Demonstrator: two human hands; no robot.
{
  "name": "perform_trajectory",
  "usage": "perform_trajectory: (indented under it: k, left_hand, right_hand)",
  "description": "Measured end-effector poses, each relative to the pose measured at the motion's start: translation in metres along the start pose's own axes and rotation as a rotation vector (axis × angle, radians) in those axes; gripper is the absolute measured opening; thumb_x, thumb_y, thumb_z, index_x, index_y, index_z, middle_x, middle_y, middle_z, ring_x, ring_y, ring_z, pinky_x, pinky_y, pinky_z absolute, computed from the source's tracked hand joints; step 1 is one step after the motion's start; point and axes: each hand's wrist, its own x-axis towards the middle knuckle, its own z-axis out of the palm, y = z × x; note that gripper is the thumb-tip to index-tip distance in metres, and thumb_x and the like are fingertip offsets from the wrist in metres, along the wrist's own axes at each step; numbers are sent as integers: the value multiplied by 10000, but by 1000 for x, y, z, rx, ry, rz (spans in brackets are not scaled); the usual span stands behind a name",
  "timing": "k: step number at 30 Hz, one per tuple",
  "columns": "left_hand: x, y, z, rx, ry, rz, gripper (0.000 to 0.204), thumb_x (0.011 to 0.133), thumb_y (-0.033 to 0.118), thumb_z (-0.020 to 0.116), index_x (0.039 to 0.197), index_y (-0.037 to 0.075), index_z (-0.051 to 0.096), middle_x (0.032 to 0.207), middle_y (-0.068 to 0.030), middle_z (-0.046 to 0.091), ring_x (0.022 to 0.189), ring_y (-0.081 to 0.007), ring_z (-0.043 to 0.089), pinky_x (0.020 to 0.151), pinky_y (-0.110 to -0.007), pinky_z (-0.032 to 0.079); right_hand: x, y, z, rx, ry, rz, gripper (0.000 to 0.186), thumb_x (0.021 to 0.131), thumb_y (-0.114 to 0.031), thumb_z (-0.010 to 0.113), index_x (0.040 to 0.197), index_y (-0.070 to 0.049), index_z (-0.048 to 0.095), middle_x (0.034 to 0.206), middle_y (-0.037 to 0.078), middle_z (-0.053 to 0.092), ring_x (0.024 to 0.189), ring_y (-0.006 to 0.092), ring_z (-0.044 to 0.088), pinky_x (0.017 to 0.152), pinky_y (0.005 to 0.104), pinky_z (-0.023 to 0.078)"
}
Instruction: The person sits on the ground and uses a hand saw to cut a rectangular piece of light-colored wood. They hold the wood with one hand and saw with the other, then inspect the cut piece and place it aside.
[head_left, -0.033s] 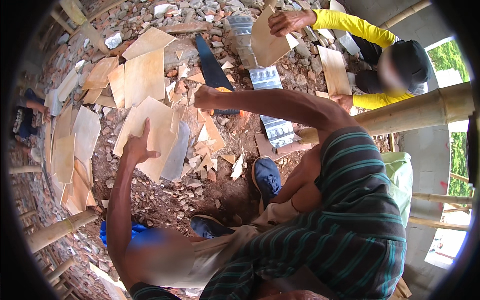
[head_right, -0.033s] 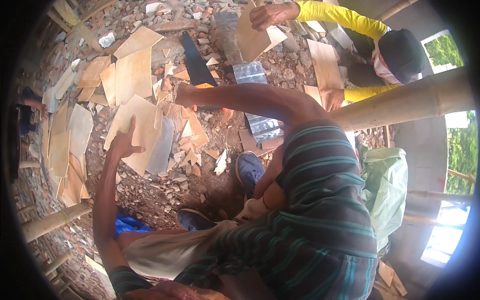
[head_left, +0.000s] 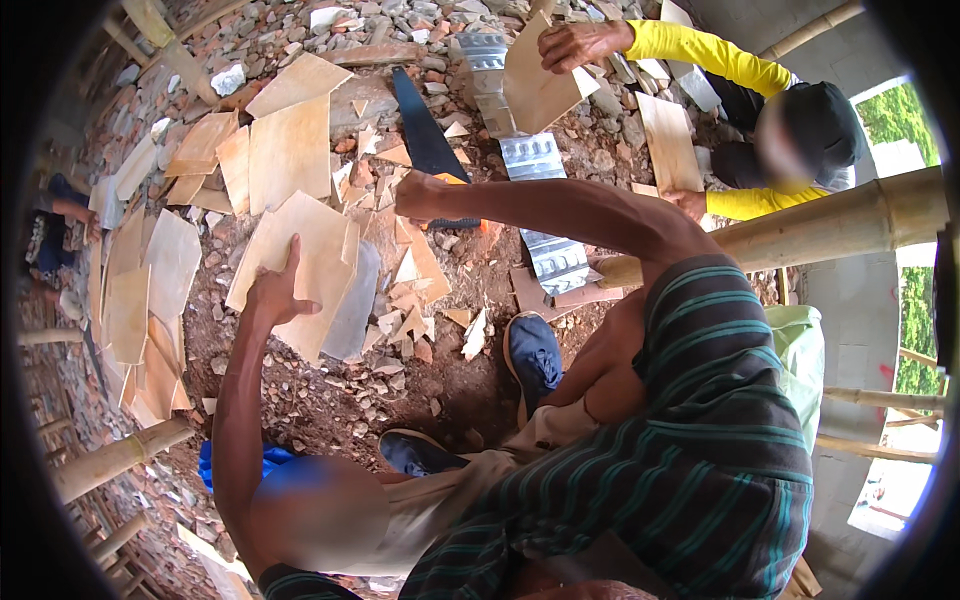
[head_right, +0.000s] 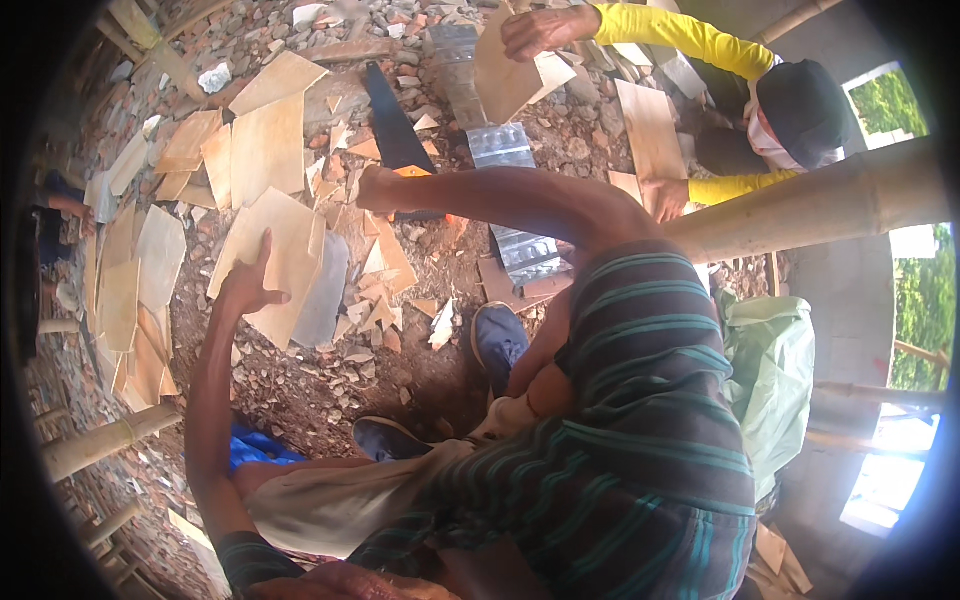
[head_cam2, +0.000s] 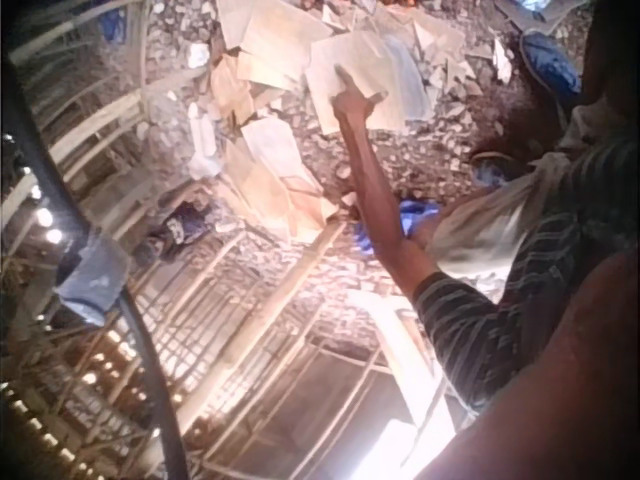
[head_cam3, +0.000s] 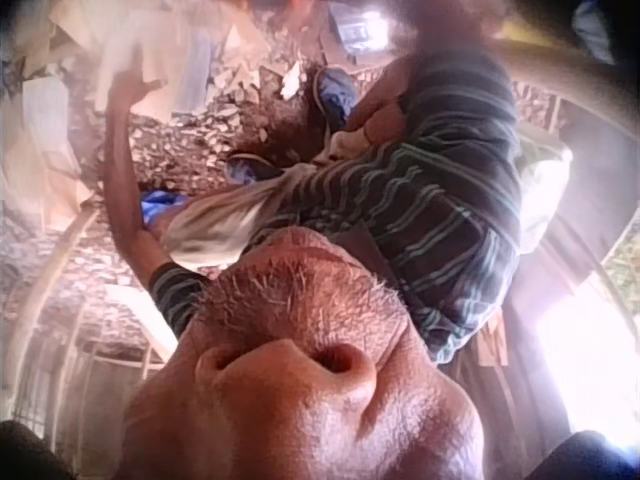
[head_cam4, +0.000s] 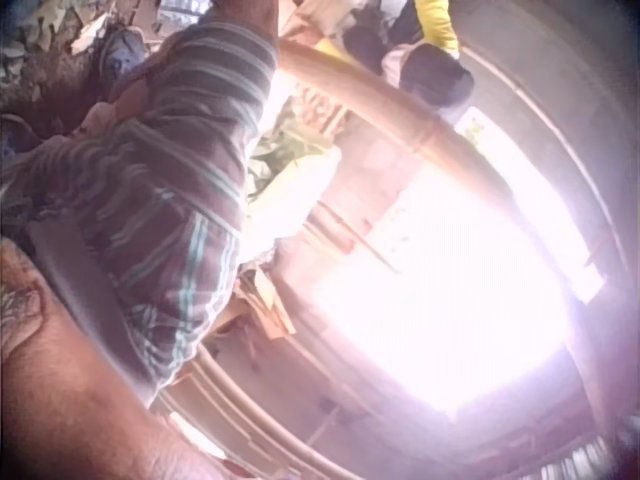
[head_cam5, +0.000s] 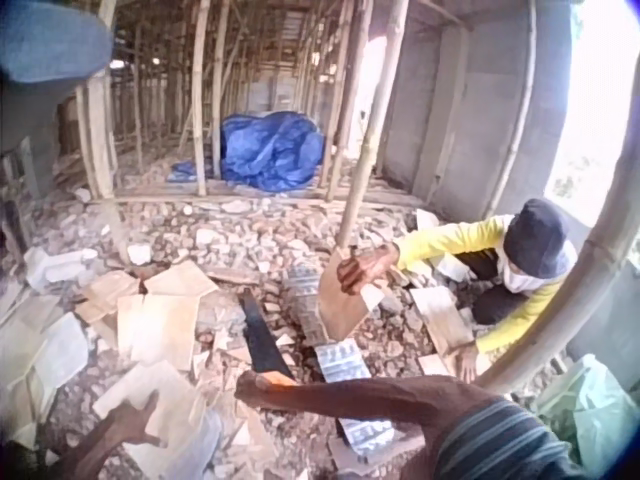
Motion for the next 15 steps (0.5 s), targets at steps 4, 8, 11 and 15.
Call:
perform_trajectory:
  k: [4, 8, 11, 15]
  left_hand:
    - [0, 1, -2, 19, -35, -6, 1311, 689, 461, 817, 1531, 179, -147, 970, -316, 670, 1027, -491, 619, 1136, -488, 303]
    - [3, 2, -7, 19, -41, -22, 1313, 690, 463, 817, 1531, 181, -150, 976, -316, 669, 1022, -486, 622, 1135, -488, 304]
    - [6, 2, -5, 29, -29, -12, 1318, 689, 467, 818, 1530, 174, -154, 973, -312, 671, 1001, -483, 629, 1121, -493, 321]
    - [12, -3, -1, 4, 72, 79, 1296, 684, 432, 832, 1538, 218, -120, 980, -334, 656, 990, -504, 621, 1066, -500, 376]
  right_hand:
    - [-42, 4, 8, 1046, -36, 449, 175, 887, -115, 552, 827, -24, 689, 805, 43, 700, 762, 111, 697, 598, 247, 564]
    - [-75, -3, -4, 243, -46, 170, 193, 839, -165, 582, 818, 3, 675, 834, 143, 696, 787, 229, 692, 678, 364, 535]
    - [-93, -7, -7, 325, -86, 220, 192, 806, -165, 601, 824, 13, 671, 830, 187, 682, 831, 303, 676, 733, 415, 515]
    - [-109, -13, 9, 233, -155, 114, 222, 810, -156, 586, 934, 14, 655, 956, 204, 654, 952, 342, 647, 821, 432, 512]
